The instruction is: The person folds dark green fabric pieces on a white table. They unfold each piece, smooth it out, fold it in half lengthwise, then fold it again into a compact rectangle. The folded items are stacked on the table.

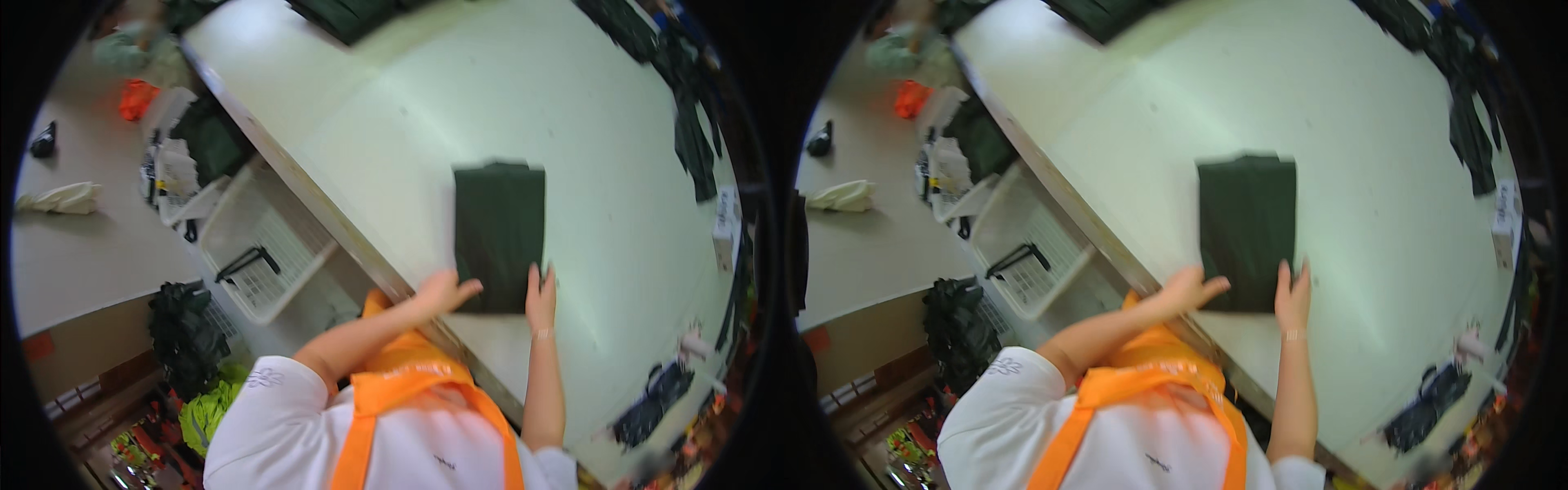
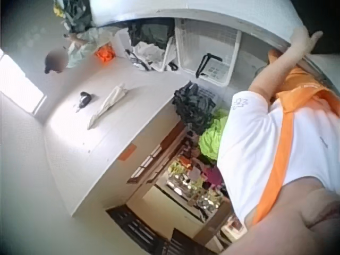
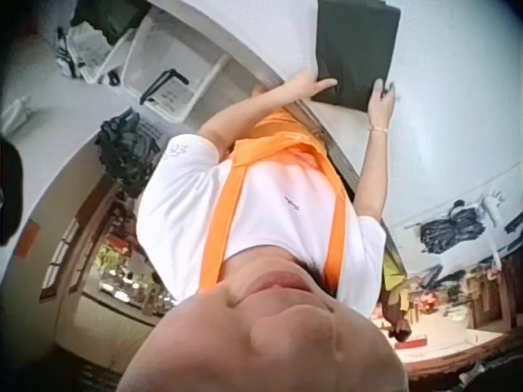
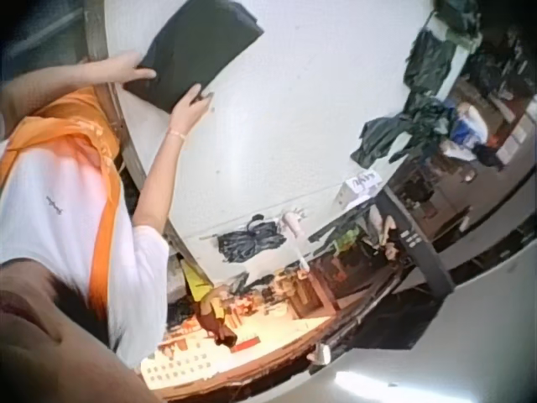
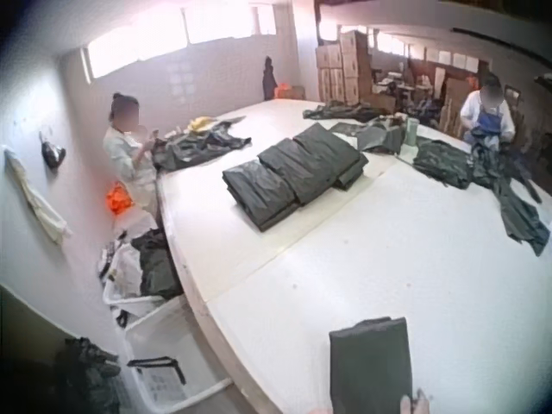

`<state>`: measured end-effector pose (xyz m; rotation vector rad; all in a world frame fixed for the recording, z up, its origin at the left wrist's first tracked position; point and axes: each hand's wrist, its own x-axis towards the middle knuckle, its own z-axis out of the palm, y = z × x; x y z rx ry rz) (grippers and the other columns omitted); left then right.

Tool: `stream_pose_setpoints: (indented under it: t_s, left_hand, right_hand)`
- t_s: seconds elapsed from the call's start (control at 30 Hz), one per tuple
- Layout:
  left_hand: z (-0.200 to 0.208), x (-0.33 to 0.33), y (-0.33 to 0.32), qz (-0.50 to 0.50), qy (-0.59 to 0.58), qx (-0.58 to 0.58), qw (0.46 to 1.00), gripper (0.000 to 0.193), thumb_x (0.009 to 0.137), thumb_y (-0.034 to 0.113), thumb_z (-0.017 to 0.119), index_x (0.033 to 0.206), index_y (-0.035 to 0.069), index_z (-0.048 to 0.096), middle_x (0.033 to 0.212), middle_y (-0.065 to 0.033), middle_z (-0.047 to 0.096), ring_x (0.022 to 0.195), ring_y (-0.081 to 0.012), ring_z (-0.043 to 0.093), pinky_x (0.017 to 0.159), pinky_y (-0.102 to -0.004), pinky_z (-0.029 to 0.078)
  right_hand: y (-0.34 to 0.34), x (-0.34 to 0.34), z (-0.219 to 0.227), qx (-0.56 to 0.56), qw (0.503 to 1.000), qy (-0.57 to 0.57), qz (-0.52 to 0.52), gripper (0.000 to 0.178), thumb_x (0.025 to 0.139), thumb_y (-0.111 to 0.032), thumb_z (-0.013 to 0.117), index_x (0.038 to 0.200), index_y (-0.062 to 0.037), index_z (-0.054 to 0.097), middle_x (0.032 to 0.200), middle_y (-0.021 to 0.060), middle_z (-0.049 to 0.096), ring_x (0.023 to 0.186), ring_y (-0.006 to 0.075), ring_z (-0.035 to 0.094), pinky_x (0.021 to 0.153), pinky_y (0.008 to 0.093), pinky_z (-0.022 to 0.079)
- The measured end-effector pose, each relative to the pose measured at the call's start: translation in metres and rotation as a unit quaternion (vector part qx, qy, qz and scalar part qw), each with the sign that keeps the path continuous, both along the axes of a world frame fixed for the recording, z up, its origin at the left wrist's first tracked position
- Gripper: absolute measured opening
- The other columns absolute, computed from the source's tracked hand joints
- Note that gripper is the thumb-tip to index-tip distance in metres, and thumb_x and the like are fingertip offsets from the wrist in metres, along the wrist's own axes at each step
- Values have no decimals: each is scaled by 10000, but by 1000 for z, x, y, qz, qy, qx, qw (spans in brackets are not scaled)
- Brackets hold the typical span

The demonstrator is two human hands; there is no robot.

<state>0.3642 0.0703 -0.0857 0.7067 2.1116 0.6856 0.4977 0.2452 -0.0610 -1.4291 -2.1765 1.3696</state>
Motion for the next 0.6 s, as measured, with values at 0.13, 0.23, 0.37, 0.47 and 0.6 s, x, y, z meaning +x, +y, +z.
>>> stream_pose_setpoints:
  t_s: [0.13,0.23,0.37,0.47,0.6]
  left_hand:
    - [20,-56,21,109,57,98,988,675,733,507,713,1108,-33,559,1037,-202,618,892,-268,635,755,-351,496]
    - [15,-68,58,219,-190,257,922,738,748,398,743,1259,-37,435,1184,-167,557,1016,-208,590,846,-330,480]
    - [23,-100,75,274,-421,249,828,603,795,318,714,1241,-17,485,1179,-129,574,1087,-216,552,905,-327,456]
    - [18,-130,55,347,-471,257,769,557,779,309,725,1189,-20,539,1103,-124,615,1025,-216,583,883,-328,466]
    - [23,-193,29,482,-475,328,659,430,827,261,674,1164,17,561,1113,-83,621,1021,-214,590,902,-348,463]
  right_hand:
    - [-13,15,-20,28,990,-107,-85,430,927,-302,513,1200,31,510,1131,232,590,1048,354,568,901,390,433]
    - [-8,-4,-18,49,998,-26,-36,380,924,-249,525,1180,31,522,1085,208,618,1006,310,594,875,366,447]
    - [18,-37,-18,-11,999,7,40,333,904,-178,556,1167,26,536,1021,167,647,937,232,617,836,314,463]
    - [31,-84,-15,-56,994,24,93,308,887,-160,580,1138,16,566,970,142,665,887,202,628,804,295,475]
    - [27,-181,-20,-49,982,37,179,323,885,-171,592,1147,16,572,953,117,668,856,147,606,777,269,476]
